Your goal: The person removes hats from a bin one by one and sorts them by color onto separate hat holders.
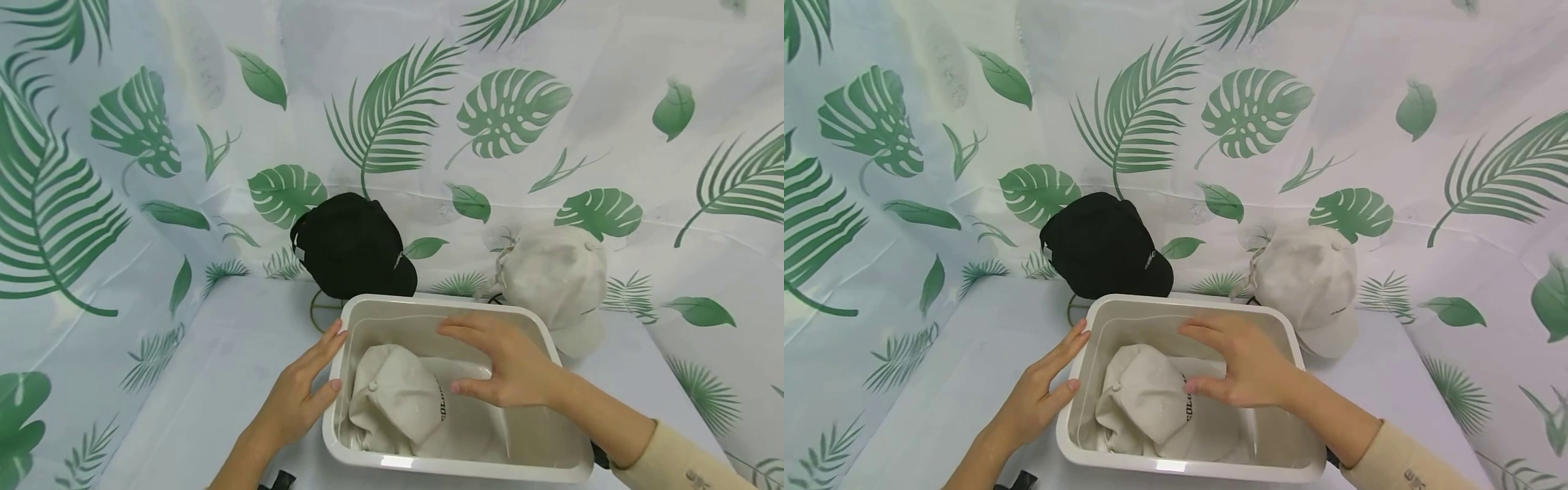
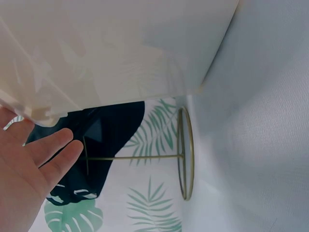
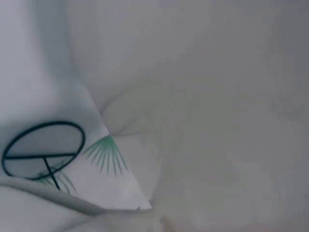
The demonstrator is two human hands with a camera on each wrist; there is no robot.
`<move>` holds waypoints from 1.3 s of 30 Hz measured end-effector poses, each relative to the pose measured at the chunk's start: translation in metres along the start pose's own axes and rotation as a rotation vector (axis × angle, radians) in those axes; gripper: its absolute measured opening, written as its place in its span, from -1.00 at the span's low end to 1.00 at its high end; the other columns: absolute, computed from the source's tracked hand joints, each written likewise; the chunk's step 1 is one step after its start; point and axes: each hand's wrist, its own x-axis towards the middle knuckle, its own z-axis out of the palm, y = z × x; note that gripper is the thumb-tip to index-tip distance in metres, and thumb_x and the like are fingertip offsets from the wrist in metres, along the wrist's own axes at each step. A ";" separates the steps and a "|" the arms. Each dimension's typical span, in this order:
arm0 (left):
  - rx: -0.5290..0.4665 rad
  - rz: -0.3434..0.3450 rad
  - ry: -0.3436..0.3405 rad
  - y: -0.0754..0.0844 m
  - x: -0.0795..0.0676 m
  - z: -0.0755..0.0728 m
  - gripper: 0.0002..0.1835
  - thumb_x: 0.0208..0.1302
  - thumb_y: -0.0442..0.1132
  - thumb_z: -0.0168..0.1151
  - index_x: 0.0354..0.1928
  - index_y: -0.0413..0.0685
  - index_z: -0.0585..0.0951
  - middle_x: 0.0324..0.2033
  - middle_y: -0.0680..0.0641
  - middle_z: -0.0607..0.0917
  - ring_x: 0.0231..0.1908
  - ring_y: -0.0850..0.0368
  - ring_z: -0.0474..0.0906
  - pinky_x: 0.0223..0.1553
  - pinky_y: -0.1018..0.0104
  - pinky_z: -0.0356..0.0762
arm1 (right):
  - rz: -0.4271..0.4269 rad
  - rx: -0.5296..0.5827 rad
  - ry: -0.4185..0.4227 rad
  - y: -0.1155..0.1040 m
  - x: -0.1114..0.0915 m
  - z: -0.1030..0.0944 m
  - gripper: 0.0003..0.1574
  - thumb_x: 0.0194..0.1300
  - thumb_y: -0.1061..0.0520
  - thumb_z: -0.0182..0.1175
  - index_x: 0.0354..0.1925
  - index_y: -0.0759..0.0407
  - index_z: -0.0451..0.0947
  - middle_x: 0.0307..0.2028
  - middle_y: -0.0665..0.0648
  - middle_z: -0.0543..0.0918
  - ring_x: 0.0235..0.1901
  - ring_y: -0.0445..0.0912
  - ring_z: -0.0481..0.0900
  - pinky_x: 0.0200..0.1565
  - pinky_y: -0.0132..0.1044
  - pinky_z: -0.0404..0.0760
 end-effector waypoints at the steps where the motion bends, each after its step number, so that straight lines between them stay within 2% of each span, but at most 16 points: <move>1: -0.001 0.001 0.000 0.000 0.000 0.000 -0.30 0.43 -0.23 0.16 0.60 -0.01 0.31 0.61 -0.04 0.21 0.54 -0.05 0.24 0.51 0.37 0.12 | 0.009 0.003 -0.013 0.000 -0.001 0.003 -0.12 0.11 -0.25 0.56 0.29 0.10 0.61 0.22 0.01 0.67 0.18 0.01 0.66 0.14 0.01 0.64; 8: -0.012 0.007 -0.001 -0.001 -0.001 0.000 -0.31 0.45 -0.23 0.15 0.60 -0.03 0.31 0.61 -0.06 0.21 0.54 -0.05 0.24 0.51 0.36 0.13 | 0.042 -0.008 -0.063 -0.001 -0.005 0.015 -0.10 0.06 -0.30 0.57 0.27 0.07 0.62 0.21 -0.02 0.66 0.17 -0.04 0.67 0.05 0.00 0.71; 14: -0.016 0.008 0.006 -0.001 -0.001 0.000 -0.30 0.44 -0.24 0.16 0.60 -0.02 0.32 0.61 -0.06 0.22 0.54 -0.04 0.23 0.51 0.38 0.12 | 0.057 0.020 -0.086 0.001 -0.007 0.023 -0.07 0.01 -0.27 0.61 0.26 0.11 0.64 0.20 -0.03 0.66 0.17 -0.05 0.66 0.10 -0.02 0.69; 29: -0.013 0.015 0.013 -0.001 0.000 0.001 -0.31 0.43 -0.24 0.16 0.59 -0.05 0.33 0.60 -0.07 0.23 0.53 -0.06 0.26 0.50 0.37 0.14 | 0.057 0.074 -0.141 0.005 -0.008 0.033 -0.11 0.04 -0.24 0.61 0.25 0.11 0.65 0.19 -0.03 0.68 0.19 -0.03 0.65 0.15 0.01 0.66; 39: -0.011 0.007 0.011 -0.002 -0.001 0.001 -0.30 0.42 -0.24 0.15 0.60 -0.02 0.32 0.61 -0.06 0.22 0.54 -0.04 0.25 0.50 0.38 0.13 | 0.025 0.103 -0.177 0.006 -0.010 0.043 -0.18 0.11 -0.25 0.58 0.22 0.13 0.66 0.16 -0.02 0.68 0.14 -0.05 0.66 0.12 -0.03 0.68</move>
